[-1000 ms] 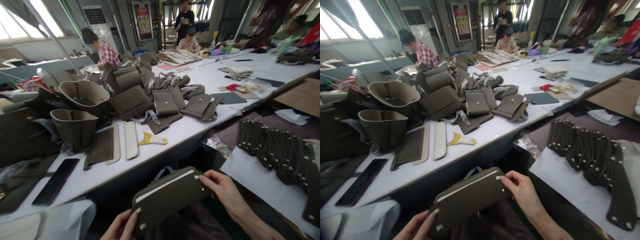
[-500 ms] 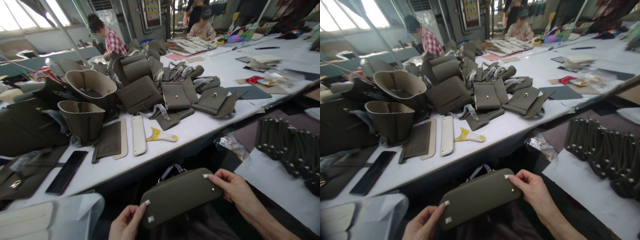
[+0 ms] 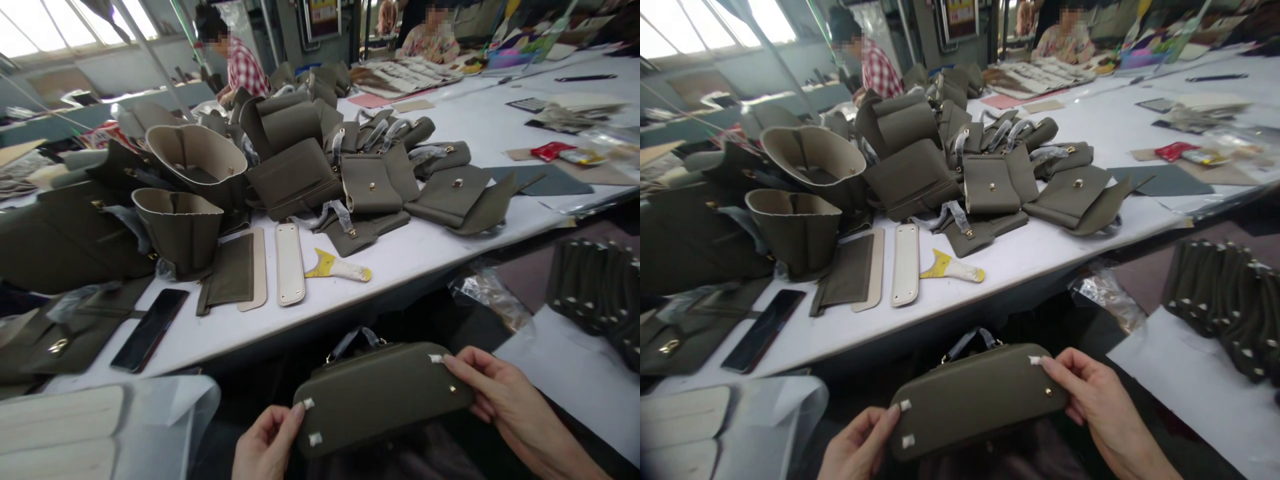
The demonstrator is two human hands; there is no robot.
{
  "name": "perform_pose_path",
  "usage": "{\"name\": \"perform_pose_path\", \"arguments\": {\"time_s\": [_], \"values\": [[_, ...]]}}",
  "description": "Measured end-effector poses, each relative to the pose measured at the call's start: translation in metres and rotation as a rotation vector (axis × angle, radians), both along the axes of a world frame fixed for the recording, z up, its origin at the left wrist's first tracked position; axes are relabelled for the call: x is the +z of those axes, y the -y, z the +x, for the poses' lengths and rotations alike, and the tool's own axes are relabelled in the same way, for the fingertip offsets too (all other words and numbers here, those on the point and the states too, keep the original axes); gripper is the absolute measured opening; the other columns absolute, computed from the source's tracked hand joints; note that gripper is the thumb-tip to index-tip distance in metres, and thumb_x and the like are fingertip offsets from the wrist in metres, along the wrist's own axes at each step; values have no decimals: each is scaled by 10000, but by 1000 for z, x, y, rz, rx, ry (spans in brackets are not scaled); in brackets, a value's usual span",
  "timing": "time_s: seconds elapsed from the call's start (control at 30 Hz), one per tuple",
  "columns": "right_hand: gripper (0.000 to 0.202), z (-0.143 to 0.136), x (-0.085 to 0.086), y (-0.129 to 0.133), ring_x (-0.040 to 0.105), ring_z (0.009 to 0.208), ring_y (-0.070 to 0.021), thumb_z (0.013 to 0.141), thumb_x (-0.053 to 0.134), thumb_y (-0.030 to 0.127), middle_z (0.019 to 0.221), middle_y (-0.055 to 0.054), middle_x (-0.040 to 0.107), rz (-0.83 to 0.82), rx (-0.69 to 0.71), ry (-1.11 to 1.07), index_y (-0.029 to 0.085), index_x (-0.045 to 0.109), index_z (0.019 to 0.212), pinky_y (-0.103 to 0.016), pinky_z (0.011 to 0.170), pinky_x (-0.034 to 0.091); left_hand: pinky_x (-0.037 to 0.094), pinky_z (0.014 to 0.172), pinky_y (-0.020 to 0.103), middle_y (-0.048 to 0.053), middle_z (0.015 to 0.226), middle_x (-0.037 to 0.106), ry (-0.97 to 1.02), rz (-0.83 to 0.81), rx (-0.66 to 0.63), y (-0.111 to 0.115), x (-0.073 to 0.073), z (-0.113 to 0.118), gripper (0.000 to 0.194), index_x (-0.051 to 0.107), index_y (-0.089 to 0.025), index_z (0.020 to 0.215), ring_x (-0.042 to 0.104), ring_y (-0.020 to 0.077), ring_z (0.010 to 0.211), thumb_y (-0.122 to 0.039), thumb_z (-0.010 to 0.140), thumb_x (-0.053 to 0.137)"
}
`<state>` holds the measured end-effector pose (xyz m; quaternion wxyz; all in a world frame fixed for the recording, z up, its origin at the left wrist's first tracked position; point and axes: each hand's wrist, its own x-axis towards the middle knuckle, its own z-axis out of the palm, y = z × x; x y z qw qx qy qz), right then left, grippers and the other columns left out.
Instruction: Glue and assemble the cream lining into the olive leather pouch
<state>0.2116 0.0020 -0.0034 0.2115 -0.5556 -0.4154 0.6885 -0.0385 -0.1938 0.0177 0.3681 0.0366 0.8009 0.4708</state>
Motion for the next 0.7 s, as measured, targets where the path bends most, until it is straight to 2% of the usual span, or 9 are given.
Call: {"name": "perform_pose_path", "arguments": {"time_s": [0.23,0.37,0.53,0.7], "values": [[556,-2,1,-3,241,449,-34,592,850,603,564,71,394,-47,-42,22,158,519,618,-158,345,259,189,427,210,-78,433,341,21,3,20,-2,-2,-1,554,545,-165,522,254,61,446,-659,540,796],[533,1,-4,-3,241,452,-35,642,833,582,574,70,388,-62,-22,13,158,512,625,-153,345,264,188,439,208,-80,423,335,50,11,17,-2,-2,-2,562,522,-163,513,249,55,443,-656,561,789],[431,8,-9,-4,242,484,-50,750,773,542,597,66,371,-74,22,-43,155,588,720,-155,373,324,175,452,213,-82,435,335,54,24,15,0,-5,-2,551,530,-164,539,245,58,455,-652,575,784],[405,13,-11,-3,237,502,-57,766,767,521,635,52,412,-102,10,-60,154,597,729,-158,385,355,151,454,210,-84,458,330,43,30,15,4,-10,-1,543,554,-157,574,231,57,470,-653,594,777]]}}
